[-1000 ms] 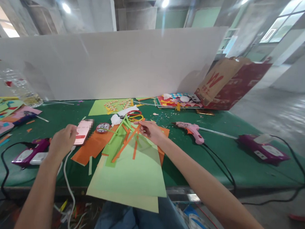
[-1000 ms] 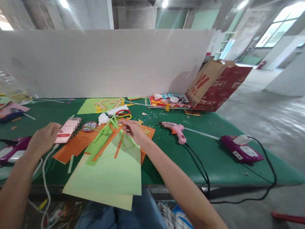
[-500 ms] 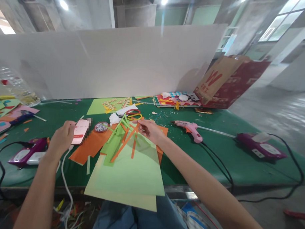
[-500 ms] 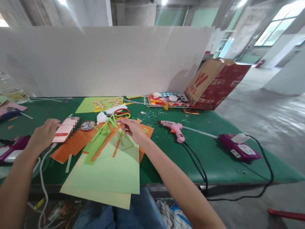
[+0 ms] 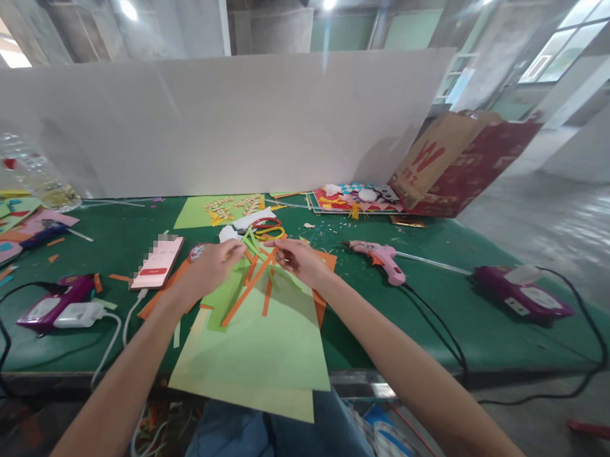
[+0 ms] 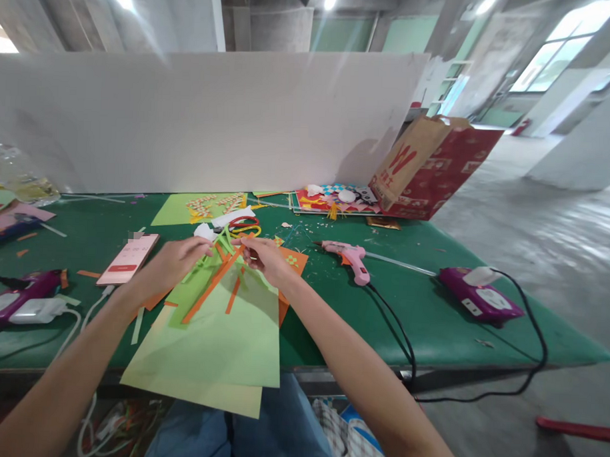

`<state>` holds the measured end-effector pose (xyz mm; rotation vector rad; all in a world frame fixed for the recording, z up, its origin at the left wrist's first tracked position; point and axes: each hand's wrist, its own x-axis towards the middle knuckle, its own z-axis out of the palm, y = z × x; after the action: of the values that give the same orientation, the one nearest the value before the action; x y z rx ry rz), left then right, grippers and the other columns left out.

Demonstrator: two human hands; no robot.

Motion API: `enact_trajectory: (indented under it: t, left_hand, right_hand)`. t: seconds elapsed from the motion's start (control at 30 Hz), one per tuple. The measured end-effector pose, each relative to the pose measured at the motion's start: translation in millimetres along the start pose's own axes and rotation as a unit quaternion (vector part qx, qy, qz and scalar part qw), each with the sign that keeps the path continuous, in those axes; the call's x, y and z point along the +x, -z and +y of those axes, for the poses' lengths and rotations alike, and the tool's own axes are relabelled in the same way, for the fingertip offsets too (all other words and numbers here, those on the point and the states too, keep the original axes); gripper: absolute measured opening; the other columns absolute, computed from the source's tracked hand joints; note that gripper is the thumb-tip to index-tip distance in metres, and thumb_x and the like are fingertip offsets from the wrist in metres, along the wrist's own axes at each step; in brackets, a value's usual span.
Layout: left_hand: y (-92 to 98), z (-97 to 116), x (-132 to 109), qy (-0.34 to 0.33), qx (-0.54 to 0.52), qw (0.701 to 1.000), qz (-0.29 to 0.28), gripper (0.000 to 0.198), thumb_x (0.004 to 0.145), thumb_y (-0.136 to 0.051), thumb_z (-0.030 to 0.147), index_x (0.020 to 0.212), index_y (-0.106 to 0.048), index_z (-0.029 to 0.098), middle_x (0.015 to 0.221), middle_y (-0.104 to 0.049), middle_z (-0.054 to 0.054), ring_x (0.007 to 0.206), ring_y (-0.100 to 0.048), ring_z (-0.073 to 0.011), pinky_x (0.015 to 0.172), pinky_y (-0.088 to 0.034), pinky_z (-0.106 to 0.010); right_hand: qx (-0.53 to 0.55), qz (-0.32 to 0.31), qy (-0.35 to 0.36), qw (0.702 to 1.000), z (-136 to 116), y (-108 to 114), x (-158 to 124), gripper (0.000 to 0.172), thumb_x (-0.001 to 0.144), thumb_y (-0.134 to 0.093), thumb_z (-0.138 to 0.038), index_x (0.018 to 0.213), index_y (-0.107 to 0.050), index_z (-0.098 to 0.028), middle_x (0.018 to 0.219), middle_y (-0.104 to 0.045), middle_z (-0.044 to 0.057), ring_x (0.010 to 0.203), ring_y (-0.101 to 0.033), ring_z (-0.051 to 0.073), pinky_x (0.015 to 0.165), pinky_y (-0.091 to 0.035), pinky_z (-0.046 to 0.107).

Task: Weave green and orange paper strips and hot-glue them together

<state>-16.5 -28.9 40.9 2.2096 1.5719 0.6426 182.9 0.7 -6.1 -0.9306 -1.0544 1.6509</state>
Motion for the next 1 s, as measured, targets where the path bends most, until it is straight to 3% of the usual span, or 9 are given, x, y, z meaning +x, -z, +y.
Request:
enact_trajectory:
  t: [0.07, 0.17, 0.3, 0.47, 0.63, 0.87, 1.0]
  left_hand:
    - [-19.0, 10.3, 10.1, -0.032, -0.034, 0.998, -0.039, 0.036, 0.089, -0.040, 0.045, 0.087, -0.066, 0.020, 0.085, -0.072, -0.003, 0.074, -0.062, -0.0184, 0.064, -0.041, -0.025]
    - [-41.9, 16.0, 21.3, -0.020, -0.106, 0.993, -0.055, 0.035, 0.087, -0.043, 0.043, 0.079, -0.067, 0.019, 0.073, -0.071, -0.003, 0.068, -0.062, -0.0184, 0.067, -0.043, -0.027]
    - [-58.4, 11.6, 25.3, -0.016, -0.205, 0.978, -0.034, 0.033, 0.086, -0.043, 0.036, 0.066, -0.062, 0.018, 0.065, -0.069, -0.002, 0.068, -0.063, -0.0180, 0.070, -0.045, -0.027]
    - [-62.9, 3.4, 24.9, -0.001, -0.222, 0.975, -0.009, 0.032, 0.086, -0.044, 0.037, 0.071, -0.064, 0.017, 0.062, -0.069, -0.001, 0.061, -0.059, -0.0152, 0.062, -0.043, -0.025]
    - [-61.0, 2.4, 25.7, 0.006, -0.223, 0.975, -0.026, 0.036, 0.086, -0.045, 0.041, 0.074, -0.068, 0.017, 0.066, -0.071, -0.002, 0.060, -0.058, -0.0157, 0.058, -0.041, -0.025]
    - [-60.6, -0.7, 28.2, -0.005, -0.235, 0.971, -0.031, 0.034, 0.085, -0.047, 0.041, 0.074, -0.068, 0.017, 0.067, -0.072, -0.003, 0.067, -0.062, -0.0163, 0.066, -0.044, -0.025]
    - [-60.4, -0.8, 27.6, 0.003, -0.229, 0.973, -0.038, 0.030, 0.084, -0.049, 0.039, 0.074, -0.068, 0.017, 0.068, -0.072, -0.003, 0.064, -0.061, -0.0156, 0.062, -0.043, -0.025]
  right_hand:
    - [-0.006, 0.000, 0.002, 1.000, 0.5, 0.7, 1.0, 0.031, 0.058, -0.072, -0.043, 0.073, -0.070, -0.016, 0.051, -0.042, -0.006, 0.048, -0.034, 0.006, 0.047, -0.015, 0.027]
    - [-0.029, -0.003, 0.013, 1.000, 2.2, 1.7, 3.2, 0.031, 0.058, -0.073, -0.044, 0.068, -0.068, -0.016, 0.049, -0.041, -0.007, 0.045, -0.032, 0.005, 0.046, -0.014, 0.027]
    - [-0.058, -0.007, 0.029, 0.998, 6.0, 3.0, 6.2, 0.035, 0.057, -0.074, -0.049, 0.061, -0.063, -0.017, 0.047, -0.041, -0.008, 0.042, -0.029, 0.004, 0.044, -0.015, 0.026]
    - [-0.078, 0.011, 0.046, 0.996, 10.6, 5.1, 8.9, 0.035, 0.056, -0.075, -0.050, 0.059, -0.062, -0.017, 0.047, -0.042, -0.007, 0.043, -0.031, 0.005, 0.045, -0.017, 0.027]
    - [-0.084, 0.011, 0.050, 0.995, 11.9, 4.9, 9.0, 0.035, 0.058, -0.074, -0.051, 0.063, -0.065, -0.018, 0.046, -0.043, -0.007, 0.042, -0.031, 0.005, 0.045, -0.017, 0.027]
    - [-0.090, 0.008, 0.056, 0.994, 8.7, 3.9, 7.4, 0.035, 0.056, -0.077, -0.050, 0.060, -0.063, -0.018, 0.045, -0.042, -0.007, 0.041, -0.030, 0.005, 0.044, -0.016, 0.027]
    - [-0.084, 0.020, 0.071, 0.994, 6.4, 3.5, 6.8, 0.036, 0.054, -0.079, -0.049, 0.054, -0.059, -0.019, 0.044, -0.041, -0.007, 0.042, -0.028, 0.005, 0.045, -0.016, 0.028]
